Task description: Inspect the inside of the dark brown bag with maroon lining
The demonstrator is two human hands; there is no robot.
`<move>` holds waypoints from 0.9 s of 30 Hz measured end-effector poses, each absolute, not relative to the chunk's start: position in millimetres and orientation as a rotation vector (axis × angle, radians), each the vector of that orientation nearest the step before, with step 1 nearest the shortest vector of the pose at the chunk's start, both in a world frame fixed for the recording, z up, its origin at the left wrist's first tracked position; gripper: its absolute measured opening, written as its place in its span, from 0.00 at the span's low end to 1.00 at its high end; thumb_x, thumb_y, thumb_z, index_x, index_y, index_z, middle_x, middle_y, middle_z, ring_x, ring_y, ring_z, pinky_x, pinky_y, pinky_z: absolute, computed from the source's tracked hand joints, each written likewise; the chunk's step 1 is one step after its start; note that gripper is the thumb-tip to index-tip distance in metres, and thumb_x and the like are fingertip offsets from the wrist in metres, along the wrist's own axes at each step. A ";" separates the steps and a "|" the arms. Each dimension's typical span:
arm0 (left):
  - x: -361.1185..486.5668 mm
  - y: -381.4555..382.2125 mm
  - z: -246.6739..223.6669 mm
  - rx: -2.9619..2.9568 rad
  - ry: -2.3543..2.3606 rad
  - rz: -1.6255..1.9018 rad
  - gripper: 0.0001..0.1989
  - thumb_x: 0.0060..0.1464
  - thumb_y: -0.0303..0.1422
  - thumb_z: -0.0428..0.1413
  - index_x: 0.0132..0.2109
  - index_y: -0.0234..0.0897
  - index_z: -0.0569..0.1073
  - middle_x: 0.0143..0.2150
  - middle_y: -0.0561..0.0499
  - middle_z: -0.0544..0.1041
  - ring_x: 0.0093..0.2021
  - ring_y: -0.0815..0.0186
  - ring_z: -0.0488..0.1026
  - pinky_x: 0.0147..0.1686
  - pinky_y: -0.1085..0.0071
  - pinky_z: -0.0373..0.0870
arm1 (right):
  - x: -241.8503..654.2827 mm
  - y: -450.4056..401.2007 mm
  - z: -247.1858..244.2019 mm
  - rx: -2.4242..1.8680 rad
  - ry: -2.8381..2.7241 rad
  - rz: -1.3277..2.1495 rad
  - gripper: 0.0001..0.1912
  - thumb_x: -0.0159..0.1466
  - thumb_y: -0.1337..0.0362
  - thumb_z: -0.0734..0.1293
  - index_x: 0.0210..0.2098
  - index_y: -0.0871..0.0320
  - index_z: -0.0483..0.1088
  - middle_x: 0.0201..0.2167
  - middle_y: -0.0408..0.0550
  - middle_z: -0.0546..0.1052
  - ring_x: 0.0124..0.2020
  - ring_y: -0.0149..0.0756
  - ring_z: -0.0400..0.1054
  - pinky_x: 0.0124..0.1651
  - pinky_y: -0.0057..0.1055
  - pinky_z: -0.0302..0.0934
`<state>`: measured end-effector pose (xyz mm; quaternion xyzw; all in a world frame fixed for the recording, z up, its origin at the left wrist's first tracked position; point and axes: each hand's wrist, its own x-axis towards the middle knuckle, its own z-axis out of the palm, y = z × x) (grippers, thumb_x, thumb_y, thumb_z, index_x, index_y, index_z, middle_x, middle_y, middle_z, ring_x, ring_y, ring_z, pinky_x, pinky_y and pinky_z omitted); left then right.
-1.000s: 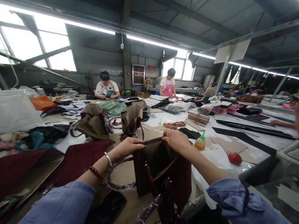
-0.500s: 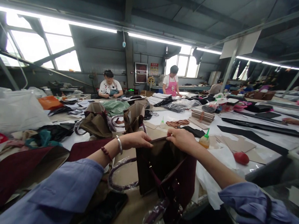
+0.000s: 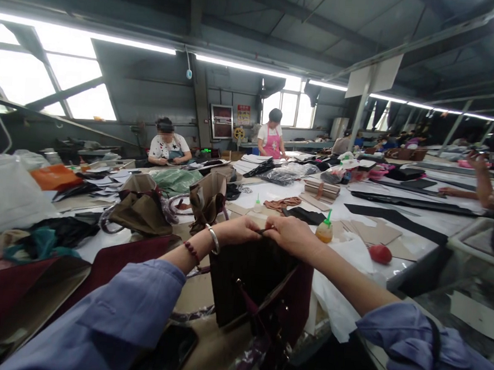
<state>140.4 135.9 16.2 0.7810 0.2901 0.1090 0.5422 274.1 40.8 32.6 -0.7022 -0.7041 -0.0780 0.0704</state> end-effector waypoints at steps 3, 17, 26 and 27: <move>134.0 133.3 12.3 1.854 0.712 0.210 0.09 0.40 0.32 0.56 0.30 0.31 0.76 0.19 0.51 0.72 0.18 0.71 0.63 0.21 0.75 0.59 | 270.2 29.8 32.0 -2.140 -2.086 -0.377 0.12 0.59 0.59 0.58 0.41 0.55 0.64 0.29 0.51 0.74 0.33 0.43 0.68 0.31 0.30 0.56; 115.5 106.6 13.8 1.826 0.810 0.234 0.09 0.40 0.27 0.51 0.31 0.31 0.75 0.19 0.54 0.71 0.18 0.72 0.64 0.21 0.77 0.60 | 268.5 21.4 26.1 -2.012 -2.140 -0.422 0.11 0.61 0.63 0.57 0.42 0.55 0.65 0.34 0.49 0.73 0.35 0.38 0.68 0.34 0.28 0.56; 123.7 109.0 17.9 1.762 0.848 0.230 0.11 0.38 0.26 0.53 0.32 0.31 0.75 0.21 0.51 0.74 0.21 0.69 0.67 0.24 0.75 0.65 | 277.1 34.5 25.4 -2.046 -2.116 -0.343 0.11 0.61 0.61 0.57 0.37 0.53 0.69 0.31 0.48 0.74 0.34 0.36 0.67 0.33 0.27 0.55; 123.6 109.5 18.2 1.738 0.838 0.226 0.11 0.38 0.27 0.53 0.33 0.31 0.75 0.22 0.51 0.74 0.21 0.69 0.68 0.25 0.74 0.66 | 277.5 36.0 25.2 -2.049 -2.113 -0.347 0.11 0.61 0.61 0.57 0.37 0.53 0.69 0.31 0.48 0.74 0.34 0.37 0.67 0.33 0.27 0.55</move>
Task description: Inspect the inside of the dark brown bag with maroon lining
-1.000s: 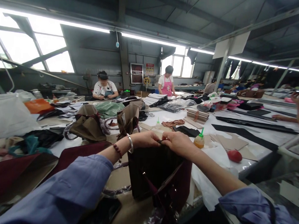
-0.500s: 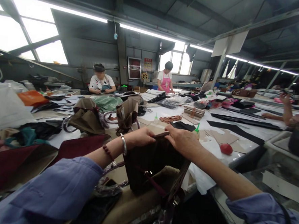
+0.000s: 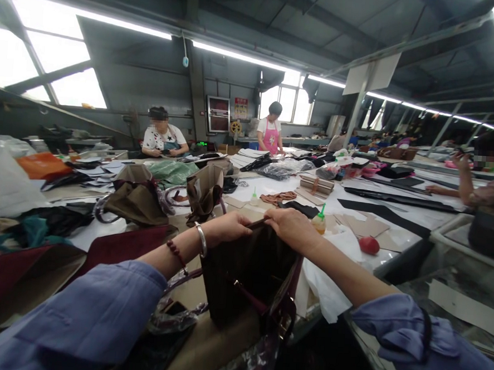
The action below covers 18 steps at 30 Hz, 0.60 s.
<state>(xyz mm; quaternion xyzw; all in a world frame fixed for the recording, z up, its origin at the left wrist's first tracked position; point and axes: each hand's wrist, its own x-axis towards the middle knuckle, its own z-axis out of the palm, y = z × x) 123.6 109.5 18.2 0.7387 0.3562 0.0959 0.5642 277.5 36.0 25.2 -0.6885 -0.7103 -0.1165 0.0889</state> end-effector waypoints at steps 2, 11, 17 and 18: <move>123.3 111.3 17.9 1.686 0.795 0.224 0.15 0.38 0.26 0.54 0.38 0.33 0.74 0.25 0.51 0.75 0.23 0.68 0.69 0.28 0.73 0.67 | 278.2 38.7 24.4 -2.056 -2.103 -0.349 0.10 0.60 0.60 0.58 0.37 0.52 0.69 0.31 0.48 0.74 0.34 0.37 0.67 0.32 0.27 0.55; 124.4 117.3 17.4 1.665 0.760 0.192 0.14 0.36 0.28 0.56 0.36 0.33 0.74 0.25 0.52 0.75 0.25 0.67 0.70 0.30 0.72 0.68 | 280.0 44.7 25.4 -2.073 -2.103 -0.356 0.10 0.60 0.60 0.58 0.36 0.53 0.69 0.31 0.48 0.74 0.34 0.39 0.67 0.31 0.28 0.55; 125.1 117.5 29.7 1.587 0.722 0.063 0.15 0.33 0.29 0.59 0.34 0.31 0.74 0.25 0.51 0.74 0.26 0.66 0.71 0.32 0.71 0.67 | 282.4 44.6 26.6 -2.081 -2.097 -0.369 0.09 0.60 0.60 0.59 0.34 0.54 0.69 0.30 0.49 0.74 0.33 0.41 0.68 0.30 0.29 0.55; 126.1 118.5 31.3 1.586 0.704 0.047 0.15 0.33 0.30 0.60 0.35 0.31 0.74 0.25 0.51 0.74 0.27 0.67 0.71 0.32 0.71 0.67 | 283.0 44.4 26.5 -2.080 -2.097 -0.371 0.09 0.60 0.60 0.59 0.34 0.54 0.69 0.30 0.49 0.74 0.33 0.41 0.68 0.30 0.29 0.55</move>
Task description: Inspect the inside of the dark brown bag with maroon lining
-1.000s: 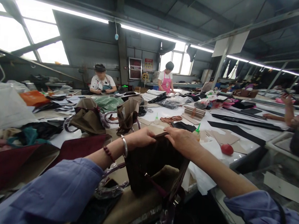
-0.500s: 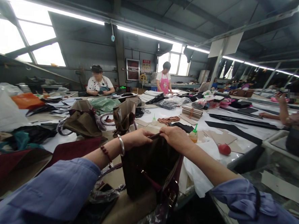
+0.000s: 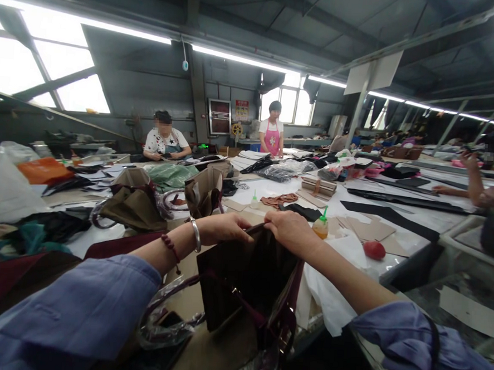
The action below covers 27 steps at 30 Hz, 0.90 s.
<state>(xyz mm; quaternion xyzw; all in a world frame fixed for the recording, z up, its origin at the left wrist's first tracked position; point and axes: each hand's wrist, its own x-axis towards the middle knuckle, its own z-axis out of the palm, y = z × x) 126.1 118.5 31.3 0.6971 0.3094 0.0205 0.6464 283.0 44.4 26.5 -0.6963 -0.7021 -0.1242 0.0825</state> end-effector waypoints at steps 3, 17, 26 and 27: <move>134.0 123.6 32.0 1.631 0.642 0.045 0.14 0.34 0.31 0.61 0.33 0.31 0.74 0.24 0.52 0.74 0.27 0.69 0.69 0.32 0.74 0.65 | 283.7 44.4 27.0 -2.075 -2.104 -0.371 0.09 0.59 0.61 0.59 0.33 0.55 0.69 0.30 0.49 0.74 0.33 0.41 0.68 0.29 0.28 0.56; 144.6 127.4 8.8 1.523 0.828 0.373 0.12 0.38 0.21 0.52 0.32 0.32 0.75 0.20 0.54 0.73 0.22 0.70 0.69 0.30 0.73 0.66 | 276.0 -8.2 27.6 -2.018 -1.881 -0.378 0.11 0.57 0.61 0.63 0.40 0.58 0.65 0.37 0.49 0.69 0.41 0.39 0.61 0.44 0.32 0.55; 119.3 73.3 22.9 1.406 0.924 0.459 0.15 0.41 0.19 0.47 0.34 0.32 0.74 0.19 0.51 0.74 0.20 0.67 0.69 0.23 0.71 0.68 | 292.2 1.2 36.8 -2.048 -2.032 -0.060 0.21 0.54 0.76 0.59 0.46 0.57 0.59 0.41 0.51 0.65 0.41 0.36 0.63 0.43 0.28 0.55; 115.6 69.1 22.3 1.382 0.943 0.471 0.16 0.41 0.19 0.46 0.35 0.32 0.74 0.19 0.51 0.73 0.19 0.67 0.69 0.22 0.71 0.68 | 293.5 5.9 35.3 -2.057 -2.045 -0.047 0.18 0.55 0.75 0.58 0.45 0.58 0.60 0.40 0.50 0.67 0.40 0.36 0.63 0.42 0.28 0.55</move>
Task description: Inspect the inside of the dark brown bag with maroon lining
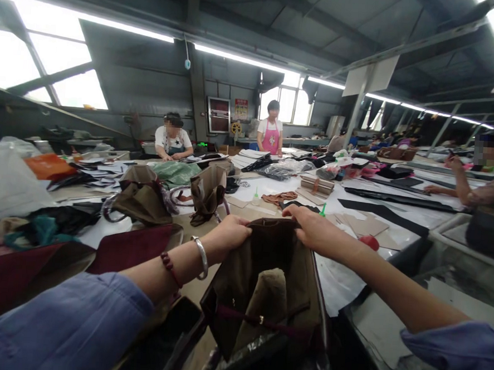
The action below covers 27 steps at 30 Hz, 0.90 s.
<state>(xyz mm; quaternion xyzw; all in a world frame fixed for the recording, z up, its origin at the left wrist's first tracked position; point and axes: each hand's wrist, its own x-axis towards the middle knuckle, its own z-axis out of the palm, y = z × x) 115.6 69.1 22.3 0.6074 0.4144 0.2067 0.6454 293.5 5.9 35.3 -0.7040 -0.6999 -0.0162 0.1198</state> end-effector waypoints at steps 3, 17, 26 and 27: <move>110.0 64.4 18.1 1.352 0.998 0.507 0.16 0.40 0.18 0.45 0.34 0.30 0.74 0.16 0.51 0.71 0.18 0.66 0.69 0.20 0.72 0.66 | 290.1 15.8 31.6 -2.144 -2.027 -0.077 0.15 0.58 0.71 0.57 0.45 0.60 0.61 0.37 0.51 0.70 0.38 0.38 0.64 0.39 0.29 0.56; 98.0 81.2 3.9 1.337 0.983 0.550 0.13 0.39 0.19 0.48 0.30 0.31 0.74 0.16 0.54 0.70 0.16 0.71 0.66 0.20 0.75 0.63 | 246.9 32.8 31.5 -1.822 -2.347 -0.549 0.11 0.58 0.57 0.62 0.32 0.57 0.72 0.34 0.51 0.66 0.40 0.40 0.57 0.44 0.33 0.52; 98.1 83.6 1.6 1.365 0.872 0.497 0.15 0.38 0.20 0.49 0.35 0.33 0.74 0.19 0.54 0.72 0.18 0.71 0.67 0.22 0.75 0.64 | 238.2 32.6 32.3 -2.032 -2.197 -0.593 0.12 0.57 0.59 0.62 0.31 0.59 0.73 0.35 0.55 0.67 0.41 0.44 0.57 0.39 0.34 0.54; 98.1 83.3 3.0 1.374 0.855 0.485 0.16 0.38 0.20 0.49 0.36 0.33 0.74 0.19 0.54 0.72 0.19 0.70 0.67 0.22 0.75 0.65 | 238.4 32.6 32.1 -2.035 -2.189 -0.598 0.12 0.57 0.59 0.62 0.31 0.59 0.72 0.36 0.55 0.67 0.41 0.45 0.57 0.39 0.35 0.54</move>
